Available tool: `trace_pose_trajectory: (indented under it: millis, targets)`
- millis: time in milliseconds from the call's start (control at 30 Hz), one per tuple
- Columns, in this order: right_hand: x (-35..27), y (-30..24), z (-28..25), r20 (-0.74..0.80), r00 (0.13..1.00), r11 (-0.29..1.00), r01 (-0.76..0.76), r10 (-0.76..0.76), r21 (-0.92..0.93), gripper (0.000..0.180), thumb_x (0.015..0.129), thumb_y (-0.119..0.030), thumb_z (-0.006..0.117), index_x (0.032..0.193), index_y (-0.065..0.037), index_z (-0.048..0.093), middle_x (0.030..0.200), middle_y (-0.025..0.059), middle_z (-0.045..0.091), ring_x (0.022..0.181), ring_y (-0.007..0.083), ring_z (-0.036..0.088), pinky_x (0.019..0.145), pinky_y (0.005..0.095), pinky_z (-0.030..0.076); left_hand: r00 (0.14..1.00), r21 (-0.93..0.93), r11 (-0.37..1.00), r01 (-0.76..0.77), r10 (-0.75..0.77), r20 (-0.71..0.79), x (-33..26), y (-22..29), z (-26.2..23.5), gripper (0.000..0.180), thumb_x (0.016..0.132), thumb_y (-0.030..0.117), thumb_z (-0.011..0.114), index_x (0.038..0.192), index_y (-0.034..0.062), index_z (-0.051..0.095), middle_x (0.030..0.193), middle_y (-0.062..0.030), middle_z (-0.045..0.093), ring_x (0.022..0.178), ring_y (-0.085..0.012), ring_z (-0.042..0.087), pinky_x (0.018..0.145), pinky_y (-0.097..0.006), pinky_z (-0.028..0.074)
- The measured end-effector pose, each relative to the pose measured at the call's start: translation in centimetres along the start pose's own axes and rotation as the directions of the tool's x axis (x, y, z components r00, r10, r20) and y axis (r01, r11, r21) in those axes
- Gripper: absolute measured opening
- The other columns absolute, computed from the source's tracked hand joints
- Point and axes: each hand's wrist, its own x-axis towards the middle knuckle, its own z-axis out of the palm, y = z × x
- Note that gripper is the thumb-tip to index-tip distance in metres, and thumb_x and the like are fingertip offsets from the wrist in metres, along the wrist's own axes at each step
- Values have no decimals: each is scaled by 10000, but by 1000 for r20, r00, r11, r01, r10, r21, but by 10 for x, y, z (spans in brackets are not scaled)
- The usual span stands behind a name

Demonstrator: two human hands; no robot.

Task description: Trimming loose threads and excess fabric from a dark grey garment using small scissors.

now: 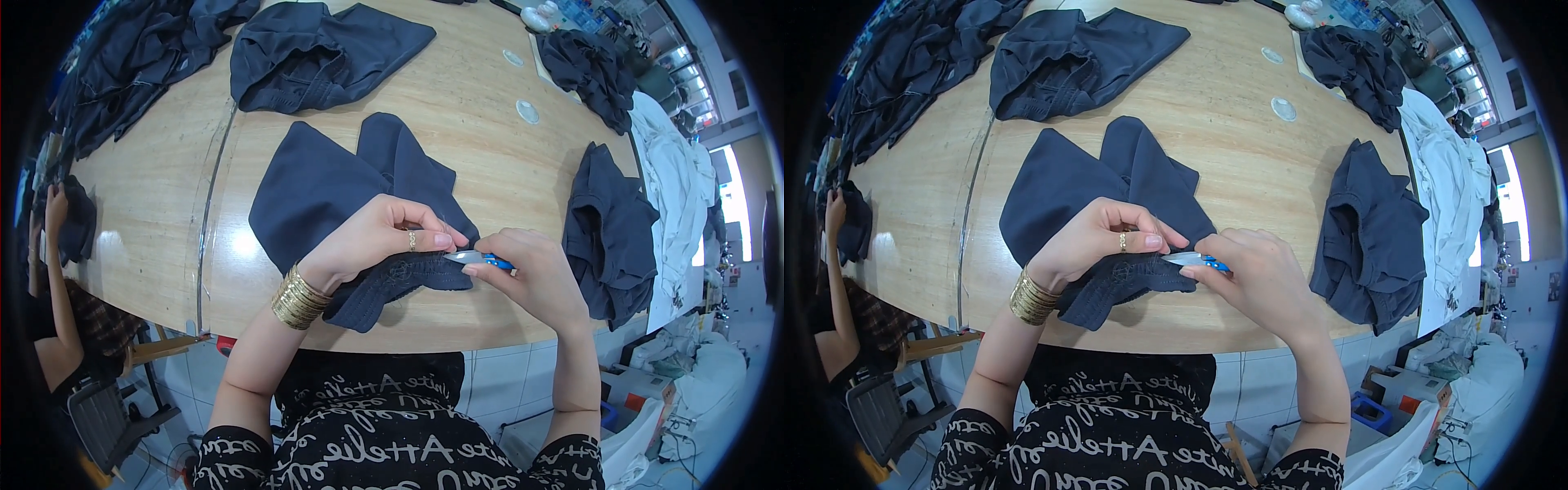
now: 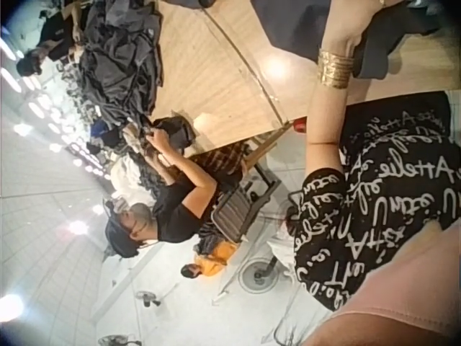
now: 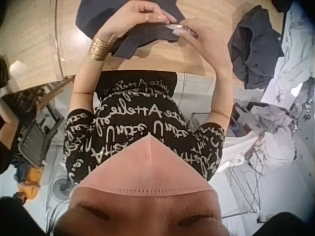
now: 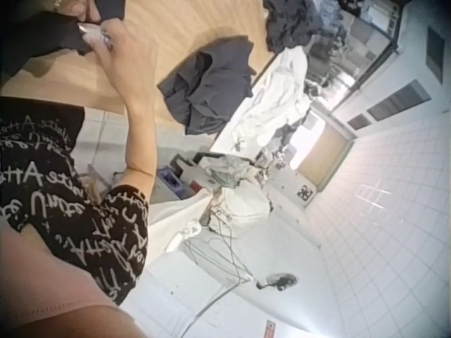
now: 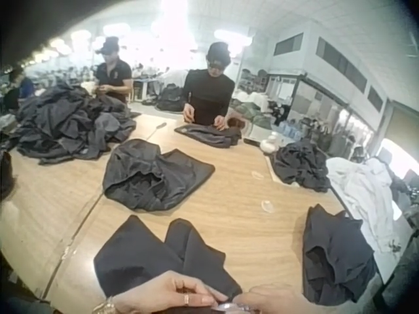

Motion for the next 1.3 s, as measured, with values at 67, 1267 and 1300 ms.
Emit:
trace_pose_trajectory:
  millis: [67,1267,1300]
  targets:
    - [1,1,2,0,1000,1000,6,-6,16,271,798,-278,738,890,-33,671,788,77,646,689,214,602,572,298,469,1000,-22,1000,13,-13,-5,0,-1,-1,120,893,90,650,899,-25,685,1040,-159,690,983,-152,645,894,-264,493]
    - [10,4,15,-102,993,997,61,-55,56,264,819,-301,705,863,-44,662,723,82,636,651,246,610,616,346,473,969,31,998,46,-37,-243,-7,3,-7,155,907,142,647,919,-8,681,883,-96,688,844,-207,705,706,-234,551]
    - [10,5,14,-104,994,996,53,-45,72,265,819,-300,706,873,-44,666,731,83,639,654,244,613,616,339,475,965,53,997,59,-43,-257,-8,4,-6,152,907,140,647,910,-9,679,869,-91,686,828,-191,700,709,-231,547]
